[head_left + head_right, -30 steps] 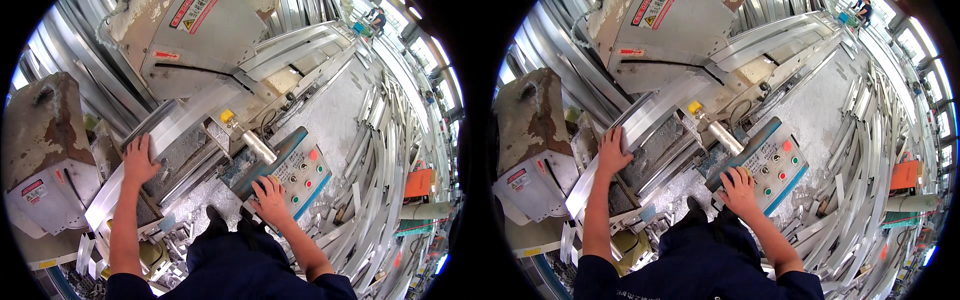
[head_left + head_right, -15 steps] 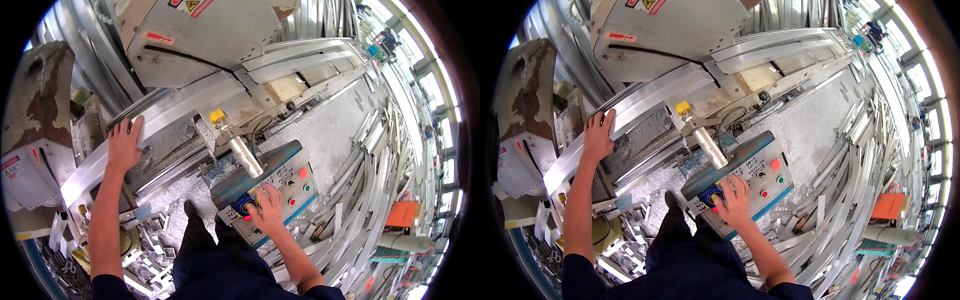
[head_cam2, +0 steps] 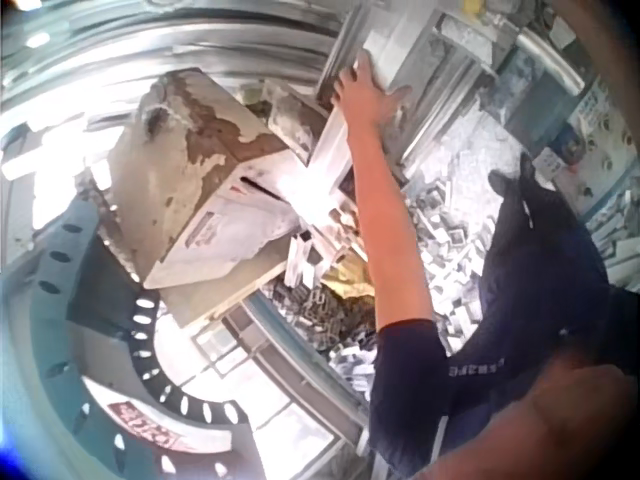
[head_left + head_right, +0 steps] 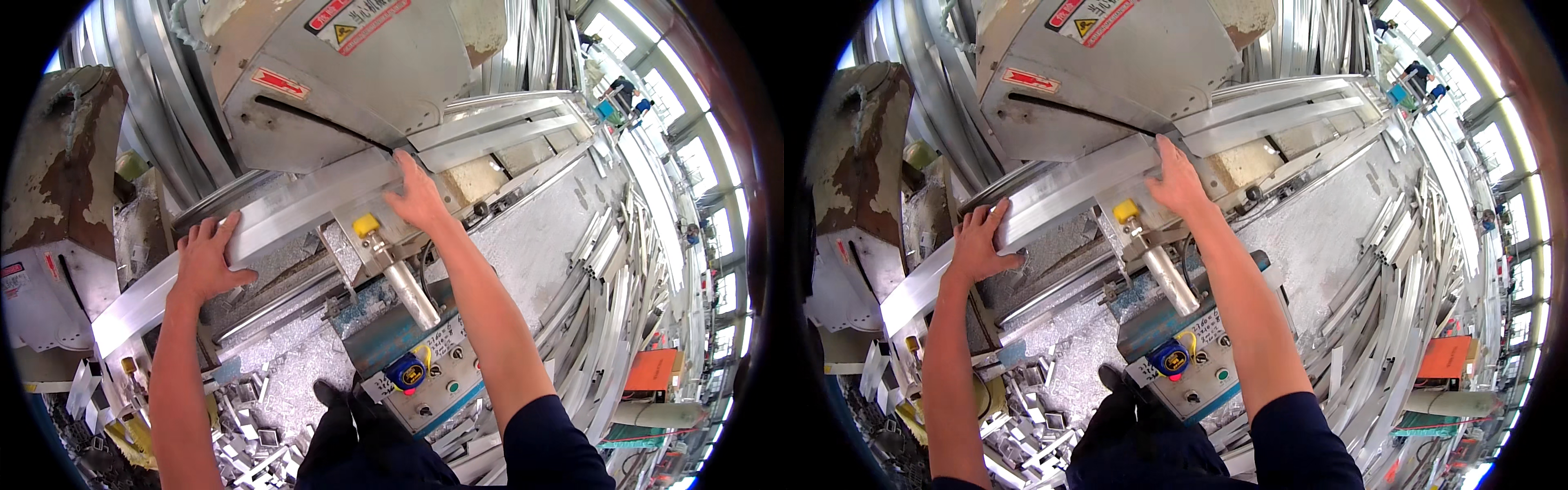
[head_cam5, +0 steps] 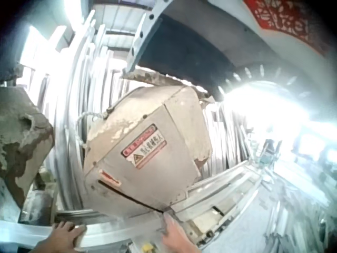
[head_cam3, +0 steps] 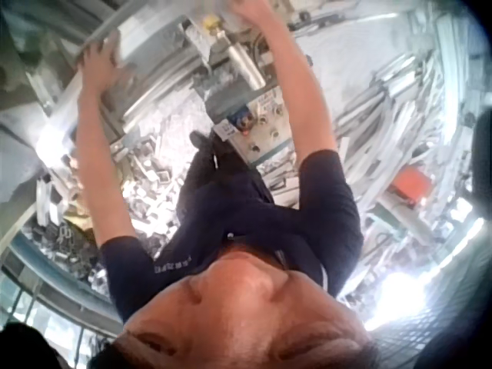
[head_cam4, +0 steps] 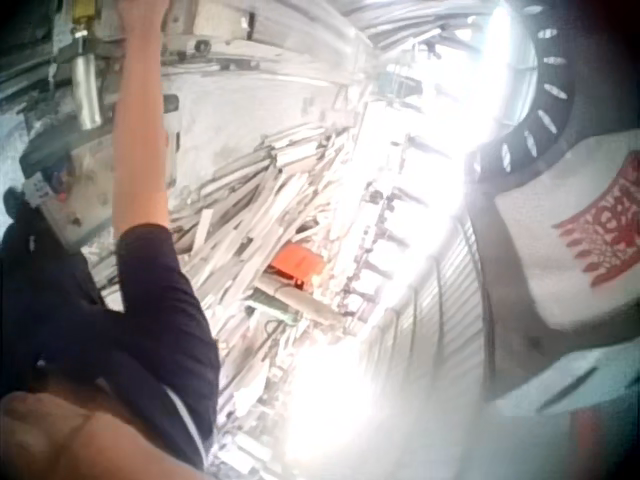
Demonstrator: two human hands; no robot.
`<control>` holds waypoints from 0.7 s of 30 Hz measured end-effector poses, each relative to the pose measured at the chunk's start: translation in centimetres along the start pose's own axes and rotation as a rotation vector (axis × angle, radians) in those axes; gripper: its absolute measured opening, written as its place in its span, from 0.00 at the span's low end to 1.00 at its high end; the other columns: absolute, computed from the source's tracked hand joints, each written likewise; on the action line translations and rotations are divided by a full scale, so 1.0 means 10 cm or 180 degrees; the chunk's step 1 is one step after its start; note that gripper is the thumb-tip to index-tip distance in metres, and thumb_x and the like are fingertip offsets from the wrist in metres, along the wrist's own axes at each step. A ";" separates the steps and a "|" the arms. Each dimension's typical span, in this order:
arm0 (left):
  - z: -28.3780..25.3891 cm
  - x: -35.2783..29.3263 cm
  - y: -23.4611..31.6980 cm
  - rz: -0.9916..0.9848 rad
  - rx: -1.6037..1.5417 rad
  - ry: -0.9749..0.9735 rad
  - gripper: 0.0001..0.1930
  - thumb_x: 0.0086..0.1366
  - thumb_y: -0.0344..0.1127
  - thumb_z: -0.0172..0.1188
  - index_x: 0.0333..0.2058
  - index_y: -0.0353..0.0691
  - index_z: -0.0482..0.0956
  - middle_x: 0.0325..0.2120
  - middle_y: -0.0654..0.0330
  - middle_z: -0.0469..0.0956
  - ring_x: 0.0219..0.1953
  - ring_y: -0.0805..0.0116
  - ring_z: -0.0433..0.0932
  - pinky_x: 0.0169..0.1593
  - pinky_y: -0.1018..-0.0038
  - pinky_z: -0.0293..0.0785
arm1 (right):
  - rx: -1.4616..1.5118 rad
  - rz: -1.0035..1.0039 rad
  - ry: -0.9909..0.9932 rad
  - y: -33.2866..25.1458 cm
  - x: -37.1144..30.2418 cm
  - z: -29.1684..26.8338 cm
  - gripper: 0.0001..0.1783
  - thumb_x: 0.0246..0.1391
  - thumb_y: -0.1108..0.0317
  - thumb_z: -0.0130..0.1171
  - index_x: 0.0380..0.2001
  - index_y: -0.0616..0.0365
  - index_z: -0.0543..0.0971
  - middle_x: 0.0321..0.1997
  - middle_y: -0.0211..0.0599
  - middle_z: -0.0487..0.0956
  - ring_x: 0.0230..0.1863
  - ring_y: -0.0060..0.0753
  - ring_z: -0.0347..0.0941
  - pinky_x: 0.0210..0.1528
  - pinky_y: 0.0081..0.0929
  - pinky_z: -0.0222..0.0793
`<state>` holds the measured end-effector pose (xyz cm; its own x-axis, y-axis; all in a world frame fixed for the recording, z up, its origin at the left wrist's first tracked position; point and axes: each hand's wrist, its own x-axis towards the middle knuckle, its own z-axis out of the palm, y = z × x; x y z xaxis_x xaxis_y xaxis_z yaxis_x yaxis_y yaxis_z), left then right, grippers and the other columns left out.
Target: The person selects aluminum profiles from a pile, measures them with a tape measure, and cuts them to length using a miter saw. The person repeatedly positions the profiles, operates the saw, and measures the cut pieces before stacking them.
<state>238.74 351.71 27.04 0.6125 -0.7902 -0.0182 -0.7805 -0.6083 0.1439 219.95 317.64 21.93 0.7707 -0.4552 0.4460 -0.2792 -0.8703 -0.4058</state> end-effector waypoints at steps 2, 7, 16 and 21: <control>0.03 0.00 -0.04 0.0060 -0.0066 0.0109 0.53 0.33 0.50 0.76 0.64 0.56 0.66 0.52 0.55 0.70 0.55 0.51 0.67 0.59 0.54 0.59 | 0.0363 0.0102 -0.0335 0.05 0.08 0.04 0.46 0.44 0.66 0.65 0.65 0.63 0.56 0.60 0.53 0.72 0.55 0.55 0.71 0.58 0.41 0.68; 0.09 0.00 -0.11 0.0122 -0.0317 0.0292 0.49 0.35 0.49 0.76 0.62 0.54 0.69 0.47 0.55 0.71 0.51 0.51 0.69 0.56 0.53 0.61 | 0.0558 0.0413 -0.0732 0.04 0.07 0.01 0.49 0.43 0.64 0.69 0.66 0.64 0.54 0.60 0.50 0.73 0.49 0.55 0.75 0.52 0.40 0.72; 0.27 -0.04 -0.14 0.0209 0.0124 0.0681 0.48 0.42 0.51 0.74 0.64 0.55 0.64 0.51 0.51 0.70 0.55 0.49 0.69 0.57 0.51 0.64 | 0.0024 -0.0297 -0.0612 0.05 0.03 -0.04 0.41 0.49 0.59 0.67 0.64 0.60 0.63 0.56 0.52 0.76 0.43 0.49 0.79 0.48 0.36 0.75; 0.33 -0.01 -0.11 0.0186 0.0329 0.0824 0.50 0.41 0.49 0.74 0.65 0.55 0.61 0.50 0.52 0.71 0.54 0.48 0.70 0.55 0.50 0.66 | 0.0730 -0.0137 -0.0032 0.48 -0.39 -0.57 0.23 0.56 0.68 0.63 0.55 0.58 0.75 0.53 0.45 0.79 0.46 0.33 0.80 0.48 0.27 0.75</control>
<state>239.16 352.25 23.63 0.5673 -0.7871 0.2423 -0.8159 -0.5772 0.0354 212.33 314.21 22.78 0.7849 -0.4158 0.4593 -0.1094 -0.8227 -0.5578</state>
